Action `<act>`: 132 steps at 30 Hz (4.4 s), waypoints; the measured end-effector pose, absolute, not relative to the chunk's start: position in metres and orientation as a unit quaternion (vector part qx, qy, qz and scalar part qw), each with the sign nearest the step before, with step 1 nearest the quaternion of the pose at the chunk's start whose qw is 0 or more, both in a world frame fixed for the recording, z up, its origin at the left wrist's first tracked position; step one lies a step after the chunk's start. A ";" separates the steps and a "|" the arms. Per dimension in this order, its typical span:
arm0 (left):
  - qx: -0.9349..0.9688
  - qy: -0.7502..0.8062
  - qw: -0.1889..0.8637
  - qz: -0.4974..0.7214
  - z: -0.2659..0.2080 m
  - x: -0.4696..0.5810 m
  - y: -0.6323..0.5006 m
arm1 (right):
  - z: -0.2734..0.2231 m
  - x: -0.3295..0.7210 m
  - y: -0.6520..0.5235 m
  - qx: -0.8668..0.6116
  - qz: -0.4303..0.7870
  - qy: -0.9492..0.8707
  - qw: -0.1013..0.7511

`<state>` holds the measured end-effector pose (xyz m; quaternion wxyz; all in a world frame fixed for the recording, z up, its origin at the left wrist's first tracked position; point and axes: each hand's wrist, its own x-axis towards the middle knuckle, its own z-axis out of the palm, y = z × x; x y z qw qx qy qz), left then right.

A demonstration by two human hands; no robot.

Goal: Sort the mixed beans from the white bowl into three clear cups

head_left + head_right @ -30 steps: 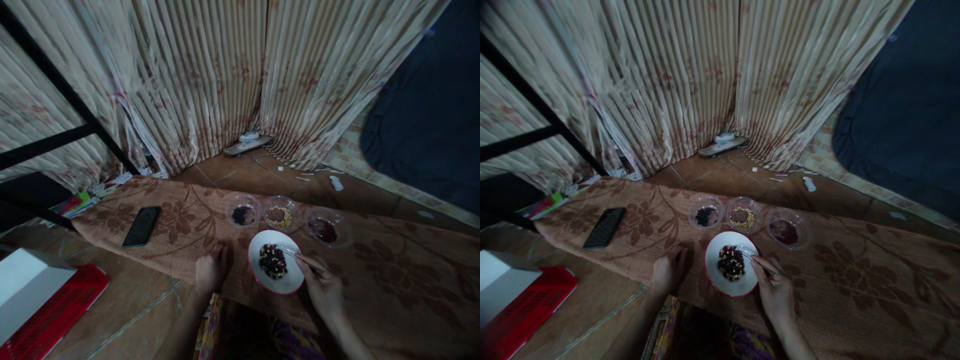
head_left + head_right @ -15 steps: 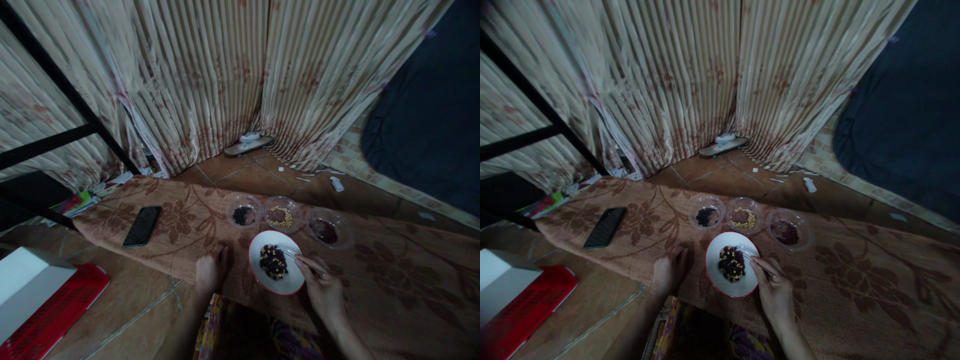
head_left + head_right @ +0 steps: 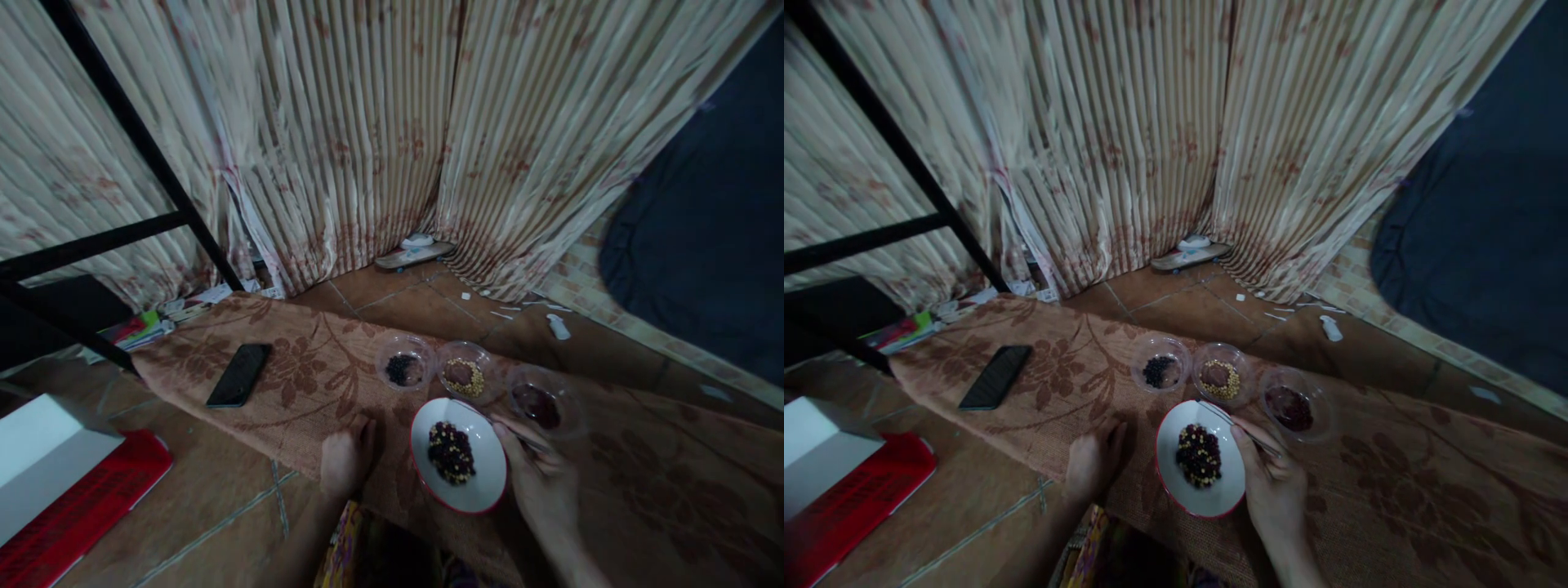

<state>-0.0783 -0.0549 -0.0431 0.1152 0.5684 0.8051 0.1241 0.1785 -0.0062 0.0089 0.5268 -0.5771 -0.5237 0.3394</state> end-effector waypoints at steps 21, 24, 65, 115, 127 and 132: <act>0.589 0.787 0.095 0.158 -0.047 -0.079 -0.058 | 0.006 0.204 -0.018 -0.613 0.310 -0.563 0.459; 0.590 0.787 0.094 0.151 -0.047 -0.079 -0.057 | -0.011 0.220 -0.029 -0.649 0.306 -0.559 0.417; 0.588 0.791 0.096 0.141 -0.043 -0.078 -0.056 | -0.017 0.216 -0.032 -0.611 0.285 -0.610 0.417; 0.533 0.670 0.264 0.445 0.022 -0.004 -0.058 | -0.083 0.254 -0.051 -0.660 0.304 -0.534 0.432; 0.553 0.675 0.249 0.420 0.013 -0.006 -0.028 | -0.083 0.246 -0.049 -0.615 0.331 -0.584 0.413; 0.595 0.671 0.230 0.378 0.009 -0.012 -0.024 | -0.084 0.244 -0.048 -0.615 0.320 -0.591 0.412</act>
